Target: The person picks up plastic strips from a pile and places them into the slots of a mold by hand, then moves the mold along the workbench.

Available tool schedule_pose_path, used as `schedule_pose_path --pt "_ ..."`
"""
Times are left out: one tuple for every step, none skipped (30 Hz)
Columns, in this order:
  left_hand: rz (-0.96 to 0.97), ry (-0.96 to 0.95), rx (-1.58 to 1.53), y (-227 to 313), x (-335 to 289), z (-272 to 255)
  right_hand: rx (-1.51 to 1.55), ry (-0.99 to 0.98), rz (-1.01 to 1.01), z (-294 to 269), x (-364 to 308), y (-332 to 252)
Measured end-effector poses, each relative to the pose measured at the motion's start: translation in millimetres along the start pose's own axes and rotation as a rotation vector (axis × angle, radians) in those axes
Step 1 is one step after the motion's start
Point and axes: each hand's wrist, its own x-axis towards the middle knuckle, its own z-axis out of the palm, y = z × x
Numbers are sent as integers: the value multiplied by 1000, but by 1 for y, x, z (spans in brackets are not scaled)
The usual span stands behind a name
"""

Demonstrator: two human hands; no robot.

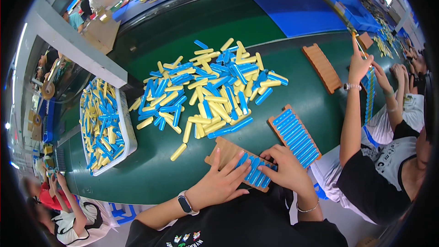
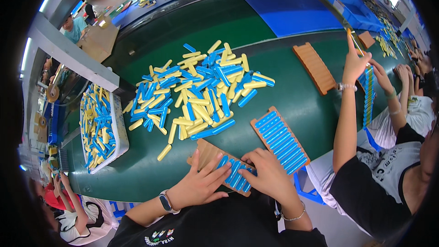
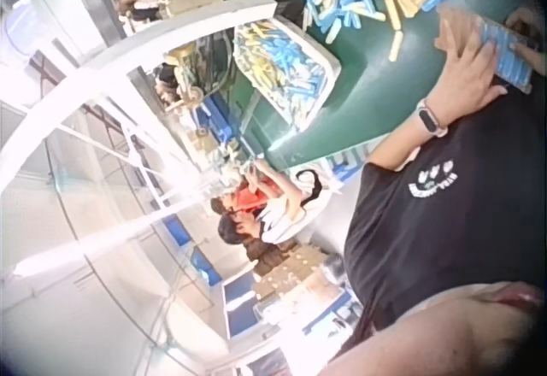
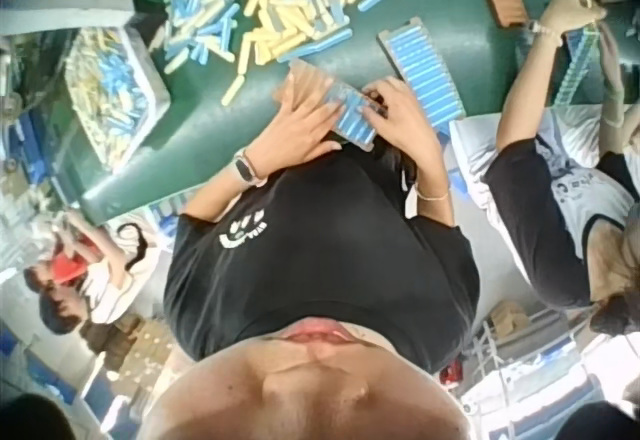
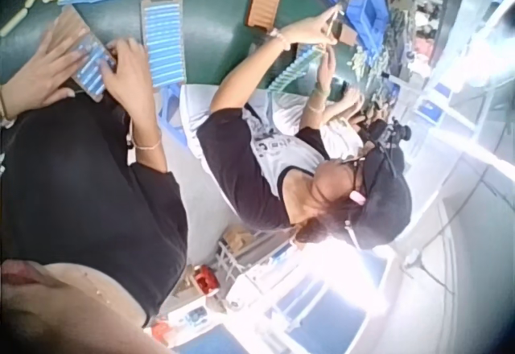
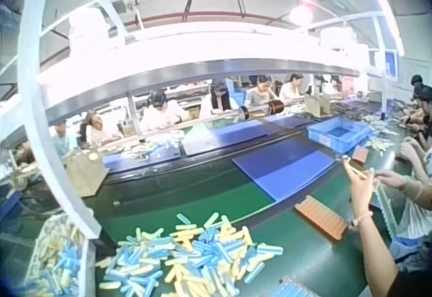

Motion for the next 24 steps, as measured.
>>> schedule_pose_path --pt "-8 7 12 -1 0 -1 51 7 31 0 0 1" --pt "-26 0 -72 -2 -1 -2 87 14 44 -2 -1 -1" --pt "-39 -7 -156 -3 0 -3 84 17 31 -4 0 -2" --pt "-43 -20 -179 -5 0 -6 99 7 57 -6 1 -3" --pt "-49 -13 -168 -8 0 -9 115 -5 82 -6 1 -3" --pt "-59 26 -230 -12 1 -13 148 32 77 -3 1 -2" --pt "-70 65 -293 -17 1 -17 147 32 60 -4 3 -2" --pt "-133 106 -285 -24 0 -22 176 51 93 -4 4 -3" --pt "-138 113 -278 -33 -1 -24 205 72 132 -4 5 -2" --pt "-335 178 -301 -42 -4 -24 169 125 76 -2 6 4" --pt "-533 245 -325 -50 -8 -22 168 116 60 -6 8 8" --pt "-643 302 -276 -59 -17 -16 105 142 105 -11 11 12" --pt "-757 360 -225 -67 -27 -10 42 165 145 -15 15 17" --pt "-839 299 -157 -72 -37 -8 39 197 133 -20 20 22" --pt "-854 308 -154 -74 -44 -4 32 198 152 -27 24 22" --pt "-898 235 -79 -75 -49 0 41 214 164 -31 28 29" --pt "-938 159 -6 -77 -50 2 50 232 178 -34 33 36" --pt "-931 130 5 -78 -46 0 46 227 169 -38 39 42" --pt "-935 138 3 -83 -40 0 13 225 197 -45 45 47" --pt "-920 174 13 -89 -30 4 -25 231 238 -49 48 51" --pt "-898 213 22 -96 -18 8 -36 244 246 -52 51 52" --pt "-870 237 29 -102 -3 6 -51 323 168 -55 55 55" --pt "-836 249 23 -102 4 5 -71 410 92 -58 57 58" --pt "-805 271 46 -107 15 5 -128 425 -15 -58 67 51"
